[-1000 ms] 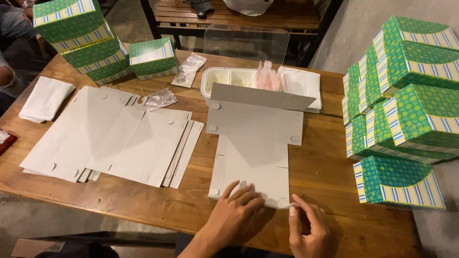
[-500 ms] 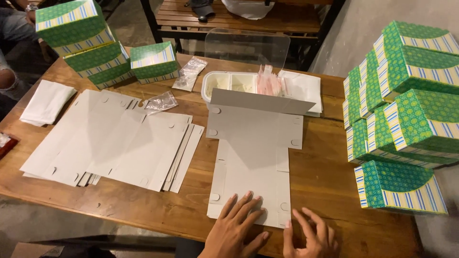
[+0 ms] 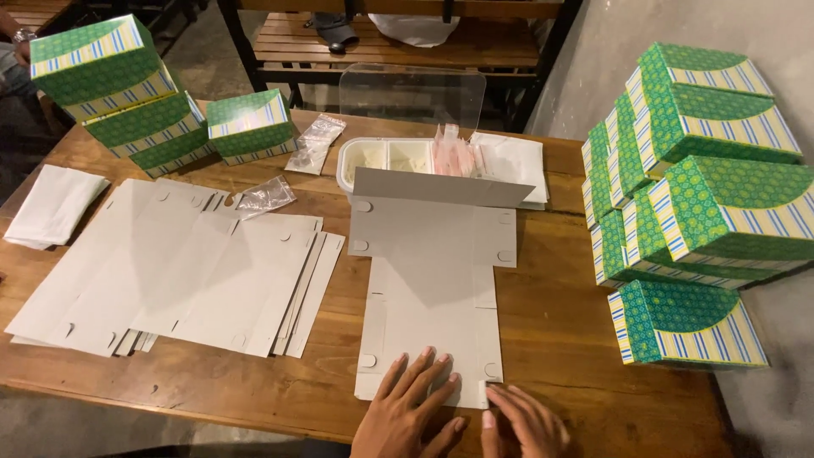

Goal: The person assembles small decorative boxes by folding flat white cardboard templates and applying patterned tape to the edges. They work one at a time, smoothing the tape and folding the flaps to form the box shape.

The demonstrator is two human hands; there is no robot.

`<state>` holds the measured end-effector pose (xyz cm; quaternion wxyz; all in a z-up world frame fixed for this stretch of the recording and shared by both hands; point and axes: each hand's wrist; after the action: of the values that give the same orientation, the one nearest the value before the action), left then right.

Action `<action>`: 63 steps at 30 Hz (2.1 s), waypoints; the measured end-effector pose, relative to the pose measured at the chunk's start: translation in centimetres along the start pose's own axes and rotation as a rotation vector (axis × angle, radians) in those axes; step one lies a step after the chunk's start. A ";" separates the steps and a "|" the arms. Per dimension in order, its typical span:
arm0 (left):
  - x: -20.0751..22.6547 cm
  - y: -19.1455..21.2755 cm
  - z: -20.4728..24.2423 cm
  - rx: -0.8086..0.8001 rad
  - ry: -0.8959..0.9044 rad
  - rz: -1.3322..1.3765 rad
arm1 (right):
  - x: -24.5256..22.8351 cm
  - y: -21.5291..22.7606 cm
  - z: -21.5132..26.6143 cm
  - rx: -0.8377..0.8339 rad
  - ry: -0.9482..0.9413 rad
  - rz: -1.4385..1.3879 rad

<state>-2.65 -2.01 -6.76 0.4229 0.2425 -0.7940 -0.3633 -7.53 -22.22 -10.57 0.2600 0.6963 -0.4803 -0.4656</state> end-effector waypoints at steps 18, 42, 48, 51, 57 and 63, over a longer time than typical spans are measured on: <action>0.6 1.3 -0.2 -0.047 -0.035 0.015 | -2.9 2.1 -3.1 0.146 0.201 -0.196; 0.7 1.5 -0.6 -0.090 -0.030 -0.036 | -1.8 3.3 -4.8 -0.060 0.211 0.053; 0.7 1.5 -0.7 -0.074 -0.024 -0.024 | -0.9 2.2 -5.6 -0.159 0.113 0.101; 0.7 1.5 -0.7 -0.080 -0.034 -0.059 | -0.6 1.5 -6.1 -0.098 0.114 0.024; 0.9 1.5 -0.8 -0.063 -0.019 -0.055 | -0.4 0.5 -5.9 -0.116 0.088 0.037; 1.2 1.6 -1.0 -0.064 0.040 -0.018 | -1.0 1.5 -4.2 -0.085 0.172 0.145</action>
<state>-2.59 -2.23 -4.49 0.4429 0.2433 -0.7712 -0.3872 -4.52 -22.26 -7.11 0.3624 0.6855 -0.4852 -0.4041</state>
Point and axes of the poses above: each hand's wrist, its own z-axis away from the middle knuckle, its own y-axis out of the back of the hand, x = y × z, and after that the axes turned 12 degrees about y, right-handed
